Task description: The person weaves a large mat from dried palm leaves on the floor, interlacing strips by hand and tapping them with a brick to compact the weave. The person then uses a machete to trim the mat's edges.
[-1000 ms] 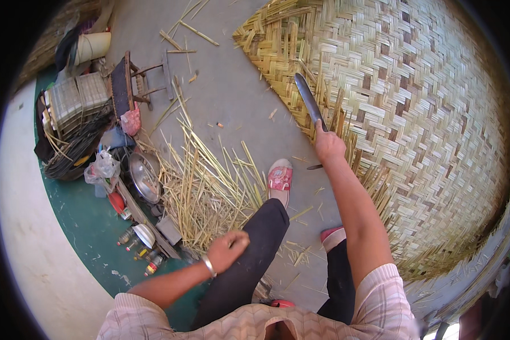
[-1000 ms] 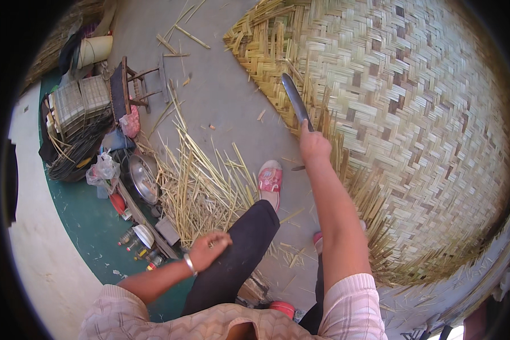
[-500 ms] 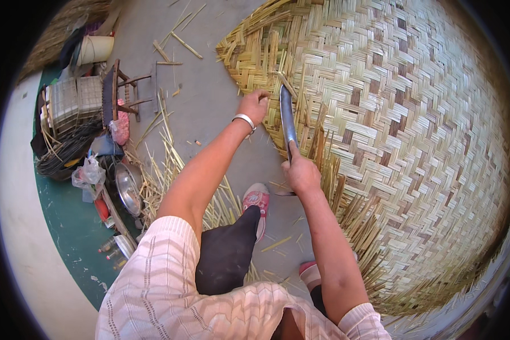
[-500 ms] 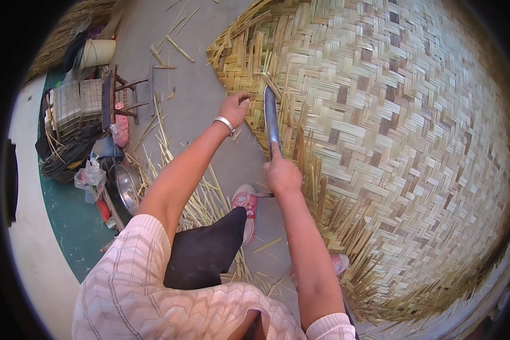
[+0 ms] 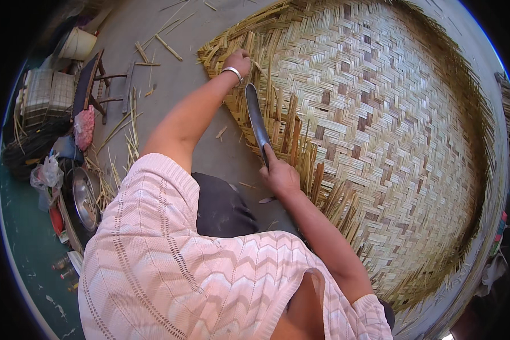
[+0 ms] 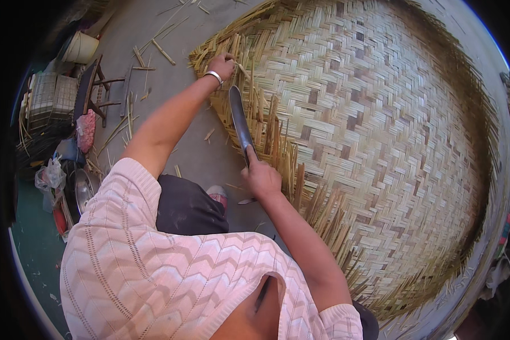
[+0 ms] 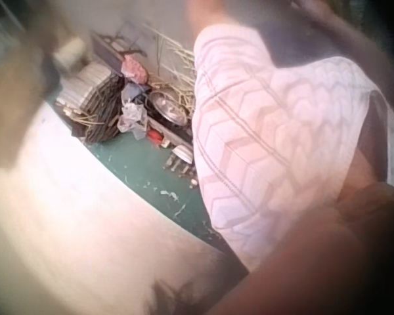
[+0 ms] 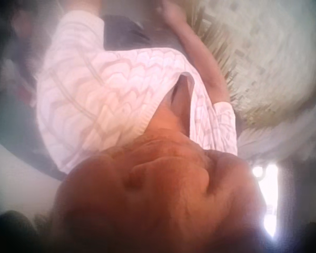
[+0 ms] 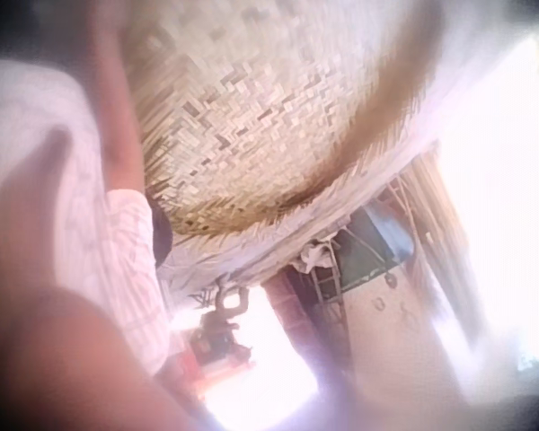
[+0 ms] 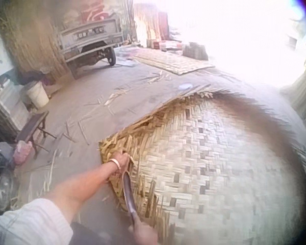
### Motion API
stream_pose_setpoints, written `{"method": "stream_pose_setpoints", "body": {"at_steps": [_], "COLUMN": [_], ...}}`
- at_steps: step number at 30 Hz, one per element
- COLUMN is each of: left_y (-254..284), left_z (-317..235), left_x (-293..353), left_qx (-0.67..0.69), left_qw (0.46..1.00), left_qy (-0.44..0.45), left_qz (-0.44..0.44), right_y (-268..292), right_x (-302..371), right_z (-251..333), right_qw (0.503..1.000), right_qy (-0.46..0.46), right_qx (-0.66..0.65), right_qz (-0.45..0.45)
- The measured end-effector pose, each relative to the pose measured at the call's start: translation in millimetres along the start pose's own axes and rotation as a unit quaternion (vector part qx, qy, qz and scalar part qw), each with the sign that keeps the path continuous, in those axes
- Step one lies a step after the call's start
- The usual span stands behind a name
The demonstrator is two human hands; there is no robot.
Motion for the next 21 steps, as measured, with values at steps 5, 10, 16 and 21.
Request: {"method": "stream_pose_setpoints", "body": {"at_steps": [5,10,16,21], "left_y": [23,22,5,-14], "left_z": [-20,-51,-51,-48], "left_x": [18,47,43,31], "left_qx": [-0.101,-0.258,-0.319,-0.315], "left_qw": [0.957,0.868,0.867,0.886], "left_qy": [-0.244,-0.416,-0.363,-0.333], "left_qz": [-0.116,0.084,0.122,0.067], "right_y": [-14,-29,-36,-38], "right_x": [9,5,3,1], "right_z": [-4,-8,-13,-17], "right_qw": [0.992,0.984,0.981,0.982], "right_qy": [0.000,-0.009,-0.020,-0.015], "right_qx": [0.127,0.176,0.187,0.180], "right_qz": [-0.021,-0.039,-0.046,-0.054]}}
Point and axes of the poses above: each hand's wrist, its own x-axis away from the middle knuckle, its own y-axis out of the back of the hand, z = x × y, the point moved 1 cm from there along -x, towards the middle knuckle, and after that the axes turned 12 degrees about -z, right-handed, at the moved point
